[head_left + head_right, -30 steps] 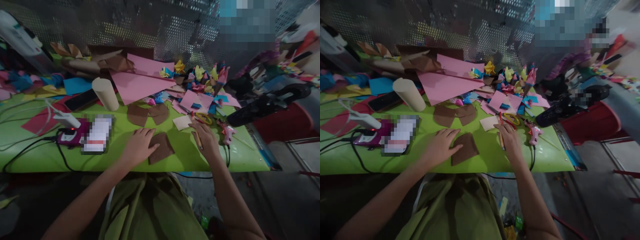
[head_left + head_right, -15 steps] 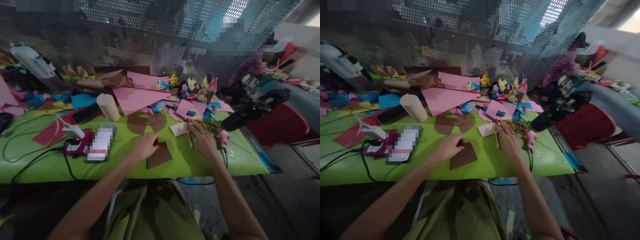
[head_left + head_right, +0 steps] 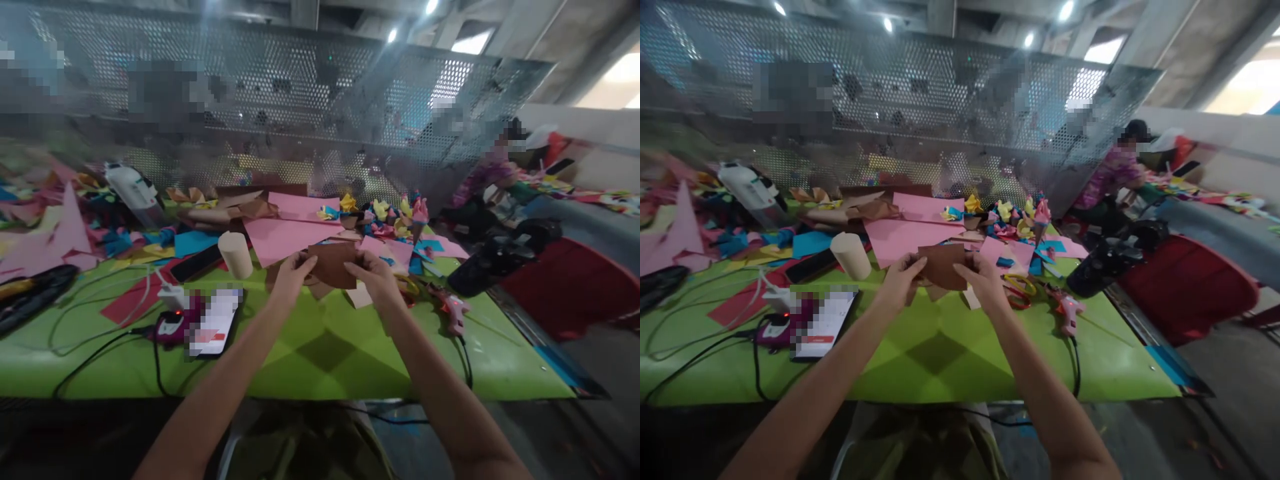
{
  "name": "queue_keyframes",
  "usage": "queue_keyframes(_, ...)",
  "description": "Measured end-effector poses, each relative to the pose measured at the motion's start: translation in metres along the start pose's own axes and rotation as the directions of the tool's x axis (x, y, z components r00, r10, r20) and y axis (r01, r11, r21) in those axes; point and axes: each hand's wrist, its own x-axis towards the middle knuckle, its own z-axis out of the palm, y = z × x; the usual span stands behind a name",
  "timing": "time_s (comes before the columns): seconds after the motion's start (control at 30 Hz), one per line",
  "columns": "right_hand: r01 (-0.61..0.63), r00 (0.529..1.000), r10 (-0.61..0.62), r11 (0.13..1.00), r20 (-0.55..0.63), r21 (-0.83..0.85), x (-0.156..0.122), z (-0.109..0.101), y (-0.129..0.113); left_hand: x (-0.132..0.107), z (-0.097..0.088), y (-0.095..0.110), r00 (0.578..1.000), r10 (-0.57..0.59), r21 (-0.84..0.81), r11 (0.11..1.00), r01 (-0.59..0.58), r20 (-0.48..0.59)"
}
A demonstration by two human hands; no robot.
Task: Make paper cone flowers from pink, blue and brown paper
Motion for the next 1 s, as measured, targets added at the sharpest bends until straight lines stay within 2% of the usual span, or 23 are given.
queue_keyframes(0.1, 0.118, 0.986, -0.13, 0.986, -0.103, -0.115, 0.011, 0.008, -0.001, 0.006, 0.001, -0.001, 0.995, 0.054, 0.022, 0.998, -0.053, -0.087)
queue_keyframes(0.17, 0.203, 0.941, -0.27, 0.933, -0.204, -0.296, 0.011, 0.009, 0.002, 0.005, 0.002, -0.002, 0.98, 0.127, 0.073, 0.99, -0.117, -0.156)
queue_keyframes(0.2, 0.231, 0.912, -0.34, 0.889, -0.23, -0.396, 0.009, 0.009, 0.005, 0.003, 0.003, -0.003, 0.973, 0.16, 0.102, 0.984, -0.144, -0.164)
queue_keyframes(0.23, 0.251, 0.888, -0.399, 0.838, -0.23, -0.484, 0.006, 0.009, 0.008, 0.0, 0.005, -0.005, 0.977, 0.174, 0.12, 0.98, -0.159, -0.126)
queue_keyframes(0.3, 0.295, 0.875, -0.46, 0.753, -0.15, -0.589, -0.001, 0.011, 0.015, -0.009, 0.011, -0.007, 0.99, 0.138, 0.066, 0.988, -0.139, 0.019)
queue_keyframes(0.37, 0.361, 0.892, -0.452, 0.711, 0.001, -0.603, -0.008, 0.014, 0.019, -0.017, 0.017, -0.009, 0.989, 0.039, -0.045, 0.998, -0.033, 0.139)
queue_keyframes(0.43, 0.427, 0.895, -0.418, 0.701, 0.156, -0.571, -0.013, 0.018, 0.02, -0.023, 0.02, -0.011, 0.981, -0.067, -0.126, 0.988, 0.09, 0.181)
queue_keyframes(0.5, 0.461, 0.887, -0.388, 0.716, 0.249, -0.524, -0.016, 0.02, 0.019, -0.023, 0.018, -0.014, 0.979, -0.135, -0.169, 0.972, 0.161, 0.156)
queue_keyframes(0.57, 0.437, 0.899, -0.362, 0.754, 0.245, -0.491, -0.016, 0.018, 0.018, -0.019, 0.013, -0.018, 0.977, -0.186, -0.182, 0.962, 0.202, 0.1)
queue_keyframes(0.6, 0.406, 0.914, -0.349, 0.776, 0.208, -0.482, -0.016, 0.016, 0.018, -0.017, 0.01, -0.019, 0.975, -0.212, -0.186, 0.958, 0.221, 0.067)
queue_keyframes(0.7, 0.271, 0.953, -0.303, 0.845, 0.003, -0.461, -0.011, 0.007, 0.019, -0.011, 0.002, -0.023, 0.967, -0.256, -0.211, 0.945, 0.249, -0.005)
queue_keyframes(0.77, 0.168, 0.969, -0.221, 0.914, -0.106, -0.37, -0.007, 0.004, 0.021, -0.01, 0.001, -0.023, 0.969, -0.249, -0.235, 0.941, 0.242, 0.003)
queue_keyframes(0.8, 0.116, 0.981, -0.155, 0.951, -0.119, -0.286, -0.006, 0.003, 0.022, -0.011, 0.002, -0.022, 0.969, -0.246, -0.237, 0.94, 0.245, 0.024)
queue_keyframes(0.87, 0.015, 0.997, -0.021, 0.996, -0.068, -0.084, -0.004, 0.005, 0.024, -0.014, 0.003, -0.02, 0.963, -0.26, -0.215, 0.939, 0.27, 0.077)
queue_keyframes(0.93, -0.062, 0.998, 0.063, 0.996, -0.008, 0.068, -0.003, 0.008, 0.025, -0.017, 0.004, -0.018, 0.951, -0.285, -0.172, 0.937, 0.303, 0.12)
queue_keyframes(1.0, -0.106, 0.994, 0.108, 0.986, -0.007, 0.131, -0.003, 0.009, 0.026, -0.018, 0.004, -0.017, 0.944, -0.299, -0.12, 0.941, 0.316, 0.139)
